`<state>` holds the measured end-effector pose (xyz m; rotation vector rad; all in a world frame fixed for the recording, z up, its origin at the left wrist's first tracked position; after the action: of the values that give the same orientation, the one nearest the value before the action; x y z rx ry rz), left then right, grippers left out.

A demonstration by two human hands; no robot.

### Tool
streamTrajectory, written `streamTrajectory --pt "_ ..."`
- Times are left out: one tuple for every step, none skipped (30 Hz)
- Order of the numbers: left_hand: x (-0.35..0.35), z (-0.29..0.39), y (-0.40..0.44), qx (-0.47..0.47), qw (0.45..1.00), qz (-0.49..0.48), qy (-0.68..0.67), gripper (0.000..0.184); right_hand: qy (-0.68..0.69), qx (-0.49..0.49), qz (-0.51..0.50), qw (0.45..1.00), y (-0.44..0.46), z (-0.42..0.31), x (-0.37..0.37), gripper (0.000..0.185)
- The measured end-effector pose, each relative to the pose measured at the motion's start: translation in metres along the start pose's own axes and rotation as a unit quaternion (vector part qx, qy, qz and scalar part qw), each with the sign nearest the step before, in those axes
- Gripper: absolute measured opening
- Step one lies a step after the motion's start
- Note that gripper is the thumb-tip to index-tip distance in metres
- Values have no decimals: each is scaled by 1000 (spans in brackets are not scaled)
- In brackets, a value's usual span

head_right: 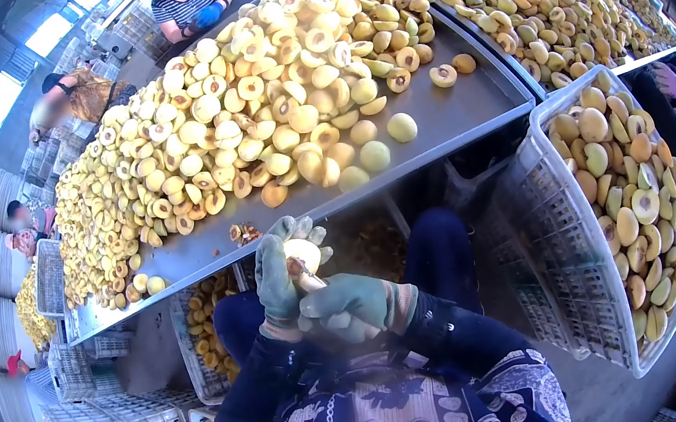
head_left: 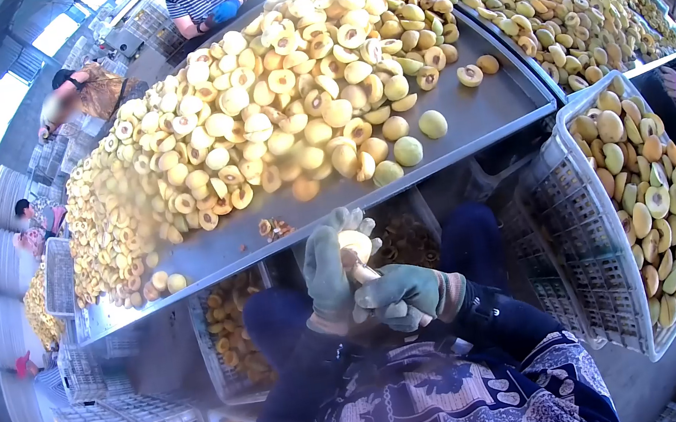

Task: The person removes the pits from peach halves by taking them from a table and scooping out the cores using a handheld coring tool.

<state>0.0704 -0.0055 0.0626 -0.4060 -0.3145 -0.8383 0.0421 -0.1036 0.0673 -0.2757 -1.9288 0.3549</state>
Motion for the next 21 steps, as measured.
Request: streamTrajectory --pt "2 2 -1 -14 1000 2 3 47 18 13 -16 1000 2 2 -2 22" --pt "3 2 -3 -25 1000 14 -7 44 86 32 -91 992 4 6 4 27" --pt "3 2 -3 -21 1000 12 -8 43 109 27 -108 988 5 9 5 27" --pt "4 3 -3 -16 1000 10 -9 42 132 22 -124 983 7 11 7 26" --pt "3 3 -3 -12 1000 9 -11 40 154 17 -140 978 6 11 9 26" --pt "3 3 -4 -14 1000 15 -20 39 131 6 -126 983 6 11 8 25" --pt "3 5 -5 -16 999 20 -28 38 108 -5 -113 988 5 10 9 23" --pt "3 5 -6 -19 999 25 -37 38 84 -18 -99 991 3 9 10 21" --pt "0 3 -6 -19 999 37 -28 37 23 -38 -36 998 3 6 6 19" --pt "-5 1 -6 -18 998 49 -20 36 -38 -59 27 997 1 1 4 17" --pt "-9 -2 -4 -18 998 59 -12 35 -100 -81 89 988 0 -6 -1 14" --pt "-10 -3 -3 -19 998 39 -39 32 -145 -67 104 982 2 -3 -10 11" --pt "-11 -6 -2 -38 998 25 -43 31 -157 -59 117 979 5 -1 -15 13" --pt "-11 -8 -1 -56 997 11 -48 31 -170 -51 129 976 8 0 -21 14" --pt "-10 -9 0 -73 996 -2 -52 30 -184 -42 140 972 10 0 -21 16" --pt "-7 -9 -2 -77 996 -21 -31 31 -183 -31 157 970 9 -1 -19 17" --pt "-9 -9 -2 -82 996 -10 -16 34 -181 -20 174 968 8 -4 -15 17" --pt "-11 -10 -3 -89 996 -1 1 37 -202 -9 162 966 8 0 -19 18" --pt "-11 -12 -2 -96 995 6 15 40 -224 1 151 963 6 1 -23 19" --pt "-11 -16 -2 -131 991 0 -15 42 -170 16 115 979 2 2 -19 19" --pt "-11 -14 -2 -124 992 -1 -25 42 -115 32 75 990 -1 4 -13 19"
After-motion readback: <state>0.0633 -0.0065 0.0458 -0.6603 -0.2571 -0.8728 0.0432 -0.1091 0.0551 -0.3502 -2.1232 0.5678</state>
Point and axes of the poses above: each hand's wrist, its own y-axis towards the middle knuckle, its own x-axis out of the palm, z = x × y, the point moved 8 cm from there along y, towards the middle knuckle, and after that the axes turned 14 degrees about z, right-handed, at the moved point
